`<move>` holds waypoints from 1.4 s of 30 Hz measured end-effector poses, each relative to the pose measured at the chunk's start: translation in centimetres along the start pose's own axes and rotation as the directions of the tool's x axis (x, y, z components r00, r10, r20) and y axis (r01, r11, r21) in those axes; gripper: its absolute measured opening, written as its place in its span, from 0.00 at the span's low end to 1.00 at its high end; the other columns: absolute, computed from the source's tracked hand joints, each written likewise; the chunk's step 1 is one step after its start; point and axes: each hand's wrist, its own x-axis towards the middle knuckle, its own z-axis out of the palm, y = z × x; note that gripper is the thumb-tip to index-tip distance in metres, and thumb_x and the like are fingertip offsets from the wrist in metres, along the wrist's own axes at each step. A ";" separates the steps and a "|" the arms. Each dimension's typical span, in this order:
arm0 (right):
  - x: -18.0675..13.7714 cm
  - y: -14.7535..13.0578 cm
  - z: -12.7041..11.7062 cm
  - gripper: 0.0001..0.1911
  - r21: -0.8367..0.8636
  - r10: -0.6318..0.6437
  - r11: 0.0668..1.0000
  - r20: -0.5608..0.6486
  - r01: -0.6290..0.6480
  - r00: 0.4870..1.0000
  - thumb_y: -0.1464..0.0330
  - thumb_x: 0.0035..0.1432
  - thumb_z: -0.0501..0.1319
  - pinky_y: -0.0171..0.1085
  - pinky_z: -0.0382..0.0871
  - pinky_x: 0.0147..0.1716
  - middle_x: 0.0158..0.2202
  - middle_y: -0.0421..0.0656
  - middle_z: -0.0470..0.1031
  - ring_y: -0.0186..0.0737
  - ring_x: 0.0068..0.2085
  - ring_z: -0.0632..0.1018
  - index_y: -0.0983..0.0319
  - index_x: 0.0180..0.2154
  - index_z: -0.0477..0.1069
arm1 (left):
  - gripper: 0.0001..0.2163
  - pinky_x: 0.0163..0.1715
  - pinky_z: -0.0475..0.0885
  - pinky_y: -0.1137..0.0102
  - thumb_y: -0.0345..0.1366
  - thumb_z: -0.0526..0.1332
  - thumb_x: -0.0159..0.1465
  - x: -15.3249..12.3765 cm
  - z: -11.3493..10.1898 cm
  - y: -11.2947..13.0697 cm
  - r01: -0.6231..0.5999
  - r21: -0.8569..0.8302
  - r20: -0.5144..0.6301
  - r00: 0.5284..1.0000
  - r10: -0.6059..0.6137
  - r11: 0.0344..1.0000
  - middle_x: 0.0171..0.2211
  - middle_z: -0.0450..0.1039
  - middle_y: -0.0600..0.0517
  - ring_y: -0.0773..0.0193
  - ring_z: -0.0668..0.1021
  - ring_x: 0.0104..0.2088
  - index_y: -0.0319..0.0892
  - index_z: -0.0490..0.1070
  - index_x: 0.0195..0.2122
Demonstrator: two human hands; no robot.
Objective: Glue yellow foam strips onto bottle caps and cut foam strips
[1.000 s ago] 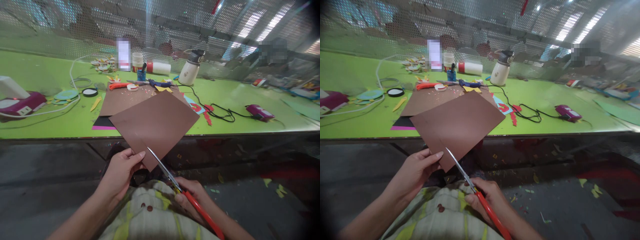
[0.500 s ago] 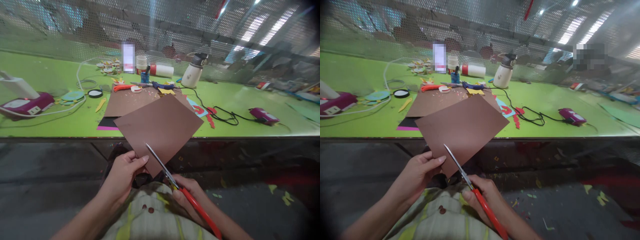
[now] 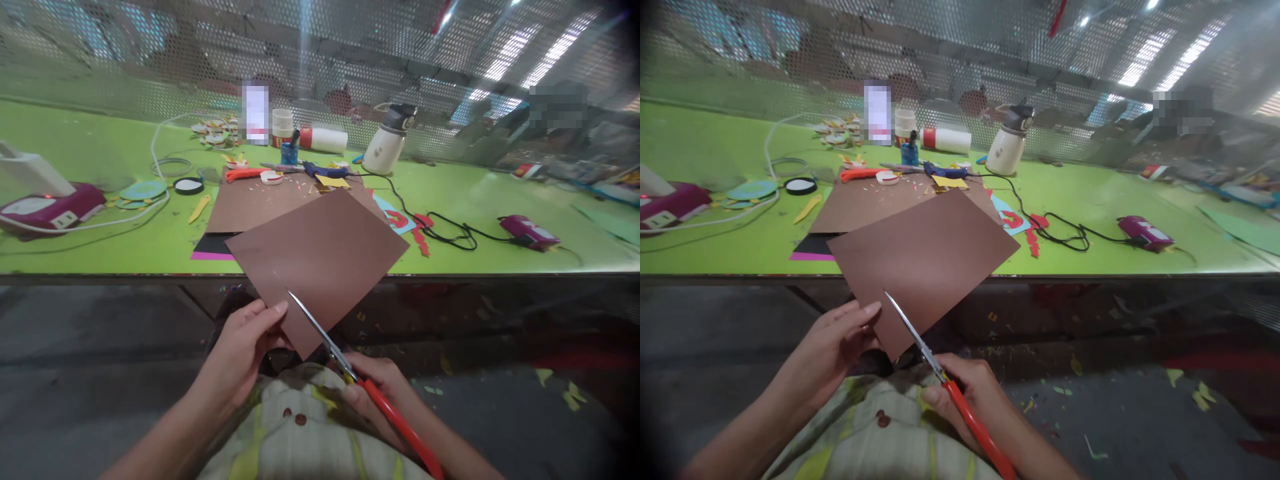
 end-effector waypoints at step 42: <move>0.7 -1.0 0.7 0.29 0.071 0.068 0.995 -0.023 -0.066 0.997 0.45 0.62 0.53 0.33 0.47 0.22 0.22 0.34 0.54 0.30 0.23 0.55 0.64 0.43 0.74 | 0.12 0.17 0.69 0.73 0.44 0.68 0.56 0.6 0.7 -0.5 -0.109 0.021 -0.044 0.993 0.109 0.994 0.21 0.71 0.53 0.68 0.69 0.20 0.38 0.74 0.28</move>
